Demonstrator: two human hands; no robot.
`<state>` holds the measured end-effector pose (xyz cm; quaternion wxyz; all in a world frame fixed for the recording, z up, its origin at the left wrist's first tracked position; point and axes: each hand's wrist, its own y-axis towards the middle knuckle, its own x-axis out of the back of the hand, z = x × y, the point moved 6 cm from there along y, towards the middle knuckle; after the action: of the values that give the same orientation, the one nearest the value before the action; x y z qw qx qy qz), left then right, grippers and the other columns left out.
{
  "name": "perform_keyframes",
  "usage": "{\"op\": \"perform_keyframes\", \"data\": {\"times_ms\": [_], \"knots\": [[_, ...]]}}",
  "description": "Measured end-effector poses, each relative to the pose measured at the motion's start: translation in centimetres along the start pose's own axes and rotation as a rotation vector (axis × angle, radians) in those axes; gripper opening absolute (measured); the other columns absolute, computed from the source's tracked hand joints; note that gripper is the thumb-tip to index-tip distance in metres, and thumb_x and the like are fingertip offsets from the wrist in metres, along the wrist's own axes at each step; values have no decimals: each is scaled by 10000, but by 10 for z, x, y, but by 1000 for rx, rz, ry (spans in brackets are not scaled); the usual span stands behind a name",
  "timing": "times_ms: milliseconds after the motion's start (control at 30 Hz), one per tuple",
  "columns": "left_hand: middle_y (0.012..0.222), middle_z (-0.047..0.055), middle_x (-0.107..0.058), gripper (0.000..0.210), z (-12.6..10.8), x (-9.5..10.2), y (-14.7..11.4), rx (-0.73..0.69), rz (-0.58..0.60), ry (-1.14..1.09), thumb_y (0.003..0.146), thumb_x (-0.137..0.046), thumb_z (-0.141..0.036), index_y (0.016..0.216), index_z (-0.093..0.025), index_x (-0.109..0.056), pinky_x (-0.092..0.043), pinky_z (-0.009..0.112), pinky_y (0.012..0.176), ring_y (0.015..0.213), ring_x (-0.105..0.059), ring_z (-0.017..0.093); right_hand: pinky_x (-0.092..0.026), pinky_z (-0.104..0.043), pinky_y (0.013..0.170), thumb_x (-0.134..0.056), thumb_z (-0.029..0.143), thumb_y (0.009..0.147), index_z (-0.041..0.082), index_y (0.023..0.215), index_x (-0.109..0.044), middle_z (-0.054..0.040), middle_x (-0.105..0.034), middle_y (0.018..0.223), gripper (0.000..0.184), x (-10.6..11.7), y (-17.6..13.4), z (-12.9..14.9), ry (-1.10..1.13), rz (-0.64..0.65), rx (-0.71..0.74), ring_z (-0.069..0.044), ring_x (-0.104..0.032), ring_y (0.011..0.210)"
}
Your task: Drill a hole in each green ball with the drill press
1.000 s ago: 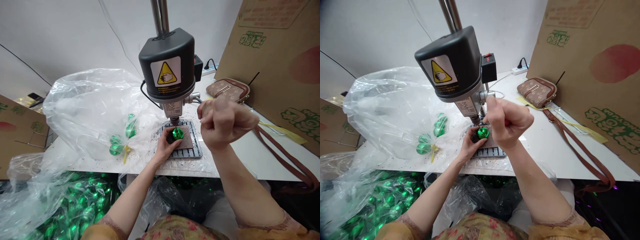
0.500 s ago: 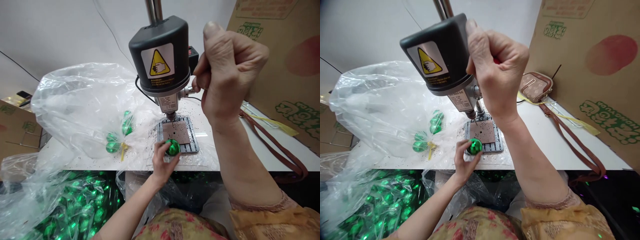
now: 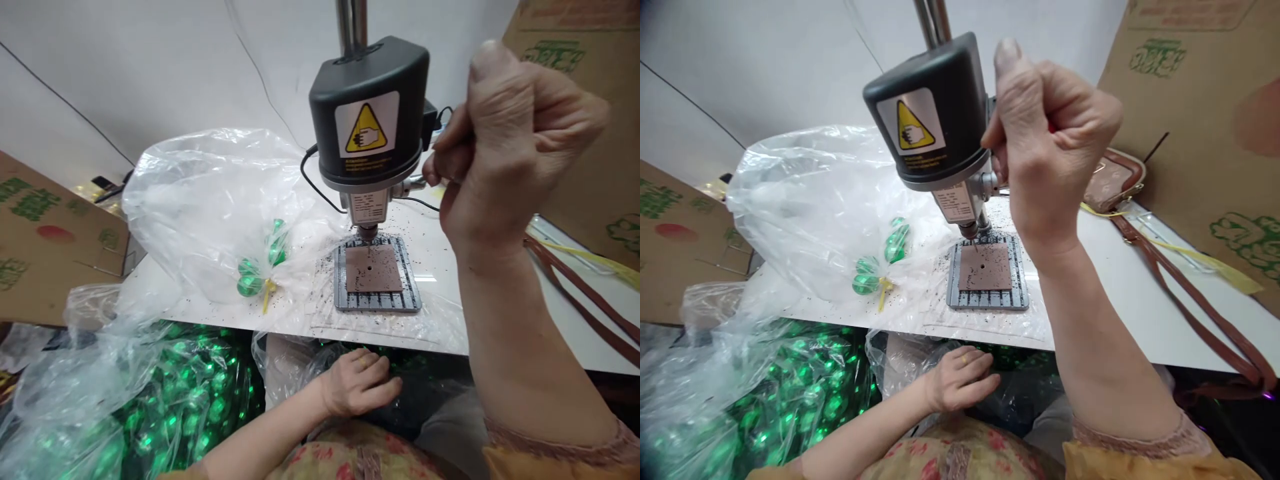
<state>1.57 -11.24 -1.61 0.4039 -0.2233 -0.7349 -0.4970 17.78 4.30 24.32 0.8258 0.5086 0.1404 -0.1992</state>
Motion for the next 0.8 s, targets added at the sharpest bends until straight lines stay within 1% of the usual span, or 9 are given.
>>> {"op": "perform_keyframes", "data": {"times_ms": [67,133,200,267,367,467,567,667,800], "knots": [[986,74,-713,262,21,42,8,44,-226,44,957,-512,-164,1196,-228,-597,-569,312,766,878,-680,183,-234,-285,424,-568,184,937,189,521,-546,58,-400,423,417,1,-1,0,-19,-6,-4,-56,-343,360],[985,83,-701,262,65,77,15,262,-337,115,938,-469,-99,1138,-208,-599,-568,306,766,890,-676,179,-227,-289,420,-569,198,937,191,522,-536,57,-398,424,416,1,-2,-1,-30,-17,-26,-63,-355,363],[979,82,-692,251,119,99,22,543,-245,185,927,-447,-80,1073,-205,-610,-564,344,834,933,-669,201,-227,-286,416,-579,218,937,187,523,-546,55,-413,427,417,2,-3,-2,-39,-31,-38,-62,-363,362],[1035,100,-684,261,170,112,23,809,-75,279,911,-451,-64,1069,-189,-617,-533,388,945,1022,-650,230,-237,-274,420,-592,234,937,184,523,-560,56,-424,427,419,2,-3,-2,-52,-35,-41,-53,-365,362],[1137,167,-649,319,219,125,19,1072,111,412,852,-451,23,1048,-147,-635,-456,469,1043,1170,-590,301,-241,-262,431,-601,259,934,178,517,-575,55,-424,422,425,3,-4,-1,-54,-35,-46,-39,-370,369],[1085,231,-613,286,238,133,12,1188,86,478,809,-440,66,940,-96,-635,-426,606,988,1155,-578,389,-258,-260,461,-578,263,930,171,529,-606,62,-434,434,412,3,-4,-1,-76,-19,-95,-14,-390,397],[982,182,-593,210,244,136,4,1249,29,479,792,-481,64,834,-96,-610,-412,648,961,1090,-592,375,-261,-271,479,-560,249,918,169,528,-616,75,-442,437,401,3,-4,-2,-91,-9,-139,6,-401,417],[941,131,-574,187,245,141,4,1229,-20,421,779,-528,42,820,-112,-626,-423,597,975,1022,-587,322,-238,-272,448,-563,187,913,167,505,-597,75,-439,422,409,4,-4,-1,-42,-31,-90,4,-376,388],[993,103,-583,191,232,148,21,1104,-82,276,815,-606,-107,975,-160,-696,-480,450,956,945,-586,255,-229,-268,417,-569,151,914,158,509,-593,70,-435,411,406,2,-3,-3,7,-47,-37,-7,-360,357]]}}
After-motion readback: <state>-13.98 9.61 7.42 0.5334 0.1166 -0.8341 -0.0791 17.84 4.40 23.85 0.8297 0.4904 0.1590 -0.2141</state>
